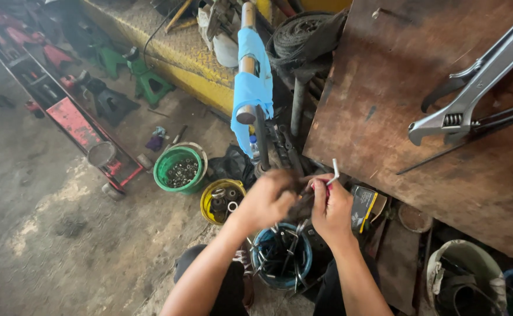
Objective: The person is cleaning and inspecting various automotive or mechanical parts such as bolts and cylinders using a rag and small tools.
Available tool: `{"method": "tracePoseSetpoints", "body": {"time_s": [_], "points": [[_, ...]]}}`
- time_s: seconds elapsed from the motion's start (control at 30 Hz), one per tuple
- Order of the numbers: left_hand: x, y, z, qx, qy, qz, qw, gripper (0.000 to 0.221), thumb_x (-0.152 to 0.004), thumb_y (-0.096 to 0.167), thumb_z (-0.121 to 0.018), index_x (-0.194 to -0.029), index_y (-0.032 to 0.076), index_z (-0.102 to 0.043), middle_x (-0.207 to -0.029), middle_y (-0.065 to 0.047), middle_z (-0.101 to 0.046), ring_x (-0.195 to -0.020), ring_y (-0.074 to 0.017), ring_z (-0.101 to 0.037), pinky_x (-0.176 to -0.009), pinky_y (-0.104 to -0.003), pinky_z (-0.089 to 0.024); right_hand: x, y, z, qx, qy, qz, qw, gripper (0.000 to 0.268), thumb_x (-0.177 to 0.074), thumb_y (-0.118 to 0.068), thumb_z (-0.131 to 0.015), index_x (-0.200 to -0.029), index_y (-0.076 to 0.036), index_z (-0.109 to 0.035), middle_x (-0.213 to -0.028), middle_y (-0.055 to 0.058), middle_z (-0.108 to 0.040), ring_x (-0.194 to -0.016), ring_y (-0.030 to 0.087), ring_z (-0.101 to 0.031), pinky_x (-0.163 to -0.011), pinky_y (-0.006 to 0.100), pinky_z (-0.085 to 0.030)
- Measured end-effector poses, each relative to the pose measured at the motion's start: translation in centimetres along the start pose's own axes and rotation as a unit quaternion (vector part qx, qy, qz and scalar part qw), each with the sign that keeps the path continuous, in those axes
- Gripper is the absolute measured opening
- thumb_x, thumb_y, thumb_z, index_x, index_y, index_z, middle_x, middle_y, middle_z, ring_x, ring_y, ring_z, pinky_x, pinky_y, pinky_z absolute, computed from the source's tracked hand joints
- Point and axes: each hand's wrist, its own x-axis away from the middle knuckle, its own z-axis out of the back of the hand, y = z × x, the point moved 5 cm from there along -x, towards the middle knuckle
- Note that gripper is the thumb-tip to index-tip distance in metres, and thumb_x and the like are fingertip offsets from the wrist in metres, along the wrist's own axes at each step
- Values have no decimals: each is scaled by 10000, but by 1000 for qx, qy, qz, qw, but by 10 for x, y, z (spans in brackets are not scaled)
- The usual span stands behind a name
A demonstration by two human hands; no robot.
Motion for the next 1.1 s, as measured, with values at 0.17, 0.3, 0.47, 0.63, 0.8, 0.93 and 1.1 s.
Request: {"method": "tracePoseSetpoints", "body": {"time_s": [0.17, 0.3, 0.47, 0.63, 0.8, 0.93, 1.1], "points": [[-13, 21, 18, 100, 78, 15, 992, 275, -979, 159, -698, -1140, -64, -694, -1109, -224, -722, -1045, -364, -713, -915, -400, -548, 11, 29, -16, 89, -80, 69, 990, 61, -955, -45, -605, -974, 3, -638, -833, 195, -693, -758, 367, -703, -639, 404, -536], [-5, -5, -3, 136, 54, 95, 985, 216, -941, 152, -749, -1036, -42, -760, -938, -143, -751, -847, -217, -742, -786, -308, -573, 26, 41, -32, 54, -112, 95, 988, 56, -961, -52, -621, -983, -1, -610, -850, 197, -672, -779, 402, -684, -656, 418, -534], [3, -35, -4, 256, 99, 203, 940, 196, -963, 144, -721, -1040, -33, -751, -903, -52, -765, -836, -70, -667, -741, -256, -563, 43, 55, -46, 11, -163, -20, 986, 99, -963, -95, -642, -950, -2, -612, -790, 160, -694, -666, 313, -714, -579, 386, -534], [11, -62, -14, 221, 90, 314, 919, 216, -1028, 117, -702, -1058, -81, -783, -732, -120, -627, -713, -148, -471, -610, -325, -364, 83, 73, -53, -23, -174, -26, 984, 129, -1008, -119, -619, -928, -20, -594, -762, 143, -689, -664, 256, -721, -595, 366, -543], [7, -93, 12, 323, 219, 244, 888, 228, -1053, 121, -632, -1097, -93, -699, -860, -74, -727, -754, -111, -680, -684, -254, -569, 148, 142, -77, 101, -363, -91, 922, 243, -1001, -259, -646, -931, -26, -640, -809, 180, -709, -718, 375, -709, -634, 440, -528], [4, -99, 2, 275, 155, 277, 908, 176, -968, 98, -663, -1038, -60, -699, -854, -75, -754, -728, -112, -718, -646, -274, -600, 221, 247, -92, 129, -401, -141, 896, 222, -970, -266, -654, -955, -45, -671, -820, 192, -708, -784, 406, -700, -685, 466, -552], [21, -136, -70, -52, -62, 147, 986, 147, -801, 136, -743, -817, -9, -746, -772, -228, -721, -712, -333, -717, -671, -403, -574, 257, 313, -112, 169, -371, -82, 910, 128, -841, -101, -616, -879, -56, -729, -873, 196, -726, -816, 429, -698, -698, 506, -565]]}}
